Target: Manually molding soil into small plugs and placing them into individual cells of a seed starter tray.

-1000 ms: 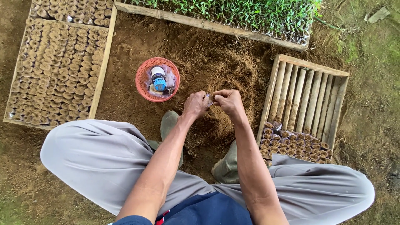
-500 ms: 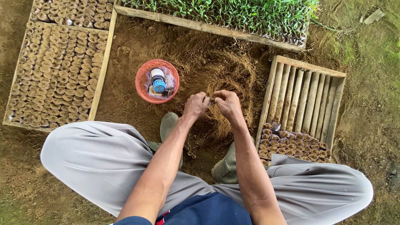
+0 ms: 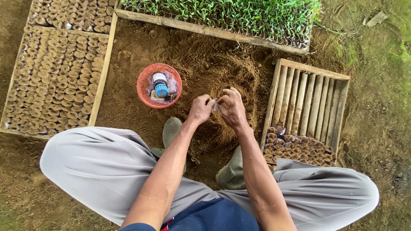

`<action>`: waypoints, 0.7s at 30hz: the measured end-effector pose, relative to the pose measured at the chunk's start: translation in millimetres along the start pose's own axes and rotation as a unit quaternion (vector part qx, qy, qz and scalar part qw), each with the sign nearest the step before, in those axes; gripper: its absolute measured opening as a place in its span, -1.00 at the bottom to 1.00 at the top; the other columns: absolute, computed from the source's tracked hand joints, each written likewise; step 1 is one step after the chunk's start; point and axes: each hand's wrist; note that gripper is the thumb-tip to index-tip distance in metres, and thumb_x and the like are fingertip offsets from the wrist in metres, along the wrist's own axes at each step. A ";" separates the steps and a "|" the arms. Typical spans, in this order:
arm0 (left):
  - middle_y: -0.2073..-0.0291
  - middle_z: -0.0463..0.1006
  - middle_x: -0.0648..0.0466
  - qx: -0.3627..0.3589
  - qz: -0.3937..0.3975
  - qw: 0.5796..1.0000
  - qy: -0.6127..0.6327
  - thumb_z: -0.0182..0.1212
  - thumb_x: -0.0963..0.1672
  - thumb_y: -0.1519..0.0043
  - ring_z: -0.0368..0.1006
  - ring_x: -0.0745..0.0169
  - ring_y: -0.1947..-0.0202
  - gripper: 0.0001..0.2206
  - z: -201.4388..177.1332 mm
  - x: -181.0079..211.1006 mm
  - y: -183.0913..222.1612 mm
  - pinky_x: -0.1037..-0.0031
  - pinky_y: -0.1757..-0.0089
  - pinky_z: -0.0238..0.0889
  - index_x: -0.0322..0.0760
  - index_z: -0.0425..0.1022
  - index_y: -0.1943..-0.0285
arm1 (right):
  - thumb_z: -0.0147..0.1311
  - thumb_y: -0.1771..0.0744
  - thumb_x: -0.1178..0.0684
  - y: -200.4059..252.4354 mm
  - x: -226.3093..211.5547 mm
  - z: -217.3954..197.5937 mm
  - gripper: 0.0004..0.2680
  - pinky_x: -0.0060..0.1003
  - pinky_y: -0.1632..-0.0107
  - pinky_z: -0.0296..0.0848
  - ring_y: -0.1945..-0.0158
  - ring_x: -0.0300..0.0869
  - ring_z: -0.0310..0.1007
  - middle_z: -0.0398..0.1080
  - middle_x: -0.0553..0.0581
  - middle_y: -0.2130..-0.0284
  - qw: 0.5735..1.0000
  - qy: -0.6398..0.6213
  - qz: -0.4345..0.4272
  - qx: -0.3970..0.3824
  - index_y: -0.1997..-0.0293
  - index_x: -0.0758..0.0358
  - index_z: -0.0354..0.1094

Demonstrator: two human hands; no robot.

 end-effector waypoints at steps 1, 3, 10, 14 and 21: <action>0.62 0.56 -0.07 0.000 0.001 1.000 0.003 0.15 -0.10 -0.27 0.51 0.03 0.51 -0.76 -1.2 5.4 0.3 0.30 0.34 0.36 -0.22 0.54 0.48 | 0.22 -0.30 0.20 -0.3 -6.0 -5.7 -0.98 0.30 -0.35 0.15 -0.38 0.31 0.13 0.36 0.40 -0.12 1.000 0.003 0.000 0.000 0.31 0.20 0.50; 0.62 0.54 -0.06 -0.005 0.025 0.997 0.078 0.19 -0.07 -0.27 0.46 0.17 0.53 -0.77 -1.0 15.9 3.9 0.36 0.36 0.34 -0.27 0.54 0.41 | 0.24 -0.26 0.25 2.5 -17.6 -18.4 -0.95 0.20 -0.34 0.22 -0.33 0.29 0.22 0.39 0.35 -0.08 0.994 0.020 -0.103 0.024 0.32 0.21 0.48; 0.59 0.55 0.07 -0.045 0.057 0.982 0.175 0.15 -0.11 -0.34 0.41 0.33 0.47 -0.80 1.6 33.6 12.5 0.54 0.34 0.30 -0.22 0.54 0.35 | 0.11 -0.35 0.21 3.5 -13.9 -42.4 -0.94 0.03 -0.04 0.54 -0.13 0.13 0.43 0.42 0.35 0.01 0.985 -0.120 0.095 0.077 0.14 0.26 0.47; 0.57 0.54 0.05 -0.047 0.085 0.980 0.175 0.15 -0.13 -0.35 0.37 0.35 0.45 -0.82 4.4 35.8 13.8 0.53 0.33 0.29 -0.25 0.54 0.31 | 0.17 -0.35 0.15 4.5 11.8 -36.6 -0.92 -0.05 0.04 0.54 -0.04 -0.01 0.48 0.48 0.28 0.10 0.976 -0.136 0.152 0.077 0.12 0.27 0.49; 0.63 0.53 0.08 -0.031 0.085 0.984 0.153 0.21 -0.11 -0.33 0.38 0.40 0.52 -0.80 3.8 42.8 21.0 0.56 0.40 0.31 -0.19 0.54 0.39 | 0.25 -0.25 0.10 -10.6 27.2 -13.7 -0.95 0.02 0.04 0.55 -0.02 0.10 0.50 0.49 0.22 0.04 0.980 -0.055 0.192 0.017 0.43 0.14 0.55</action>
Point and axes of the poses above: each hand's wrist, its own y-axis away from the middle knuckle, its own z-axis out of the palm, x = y × z
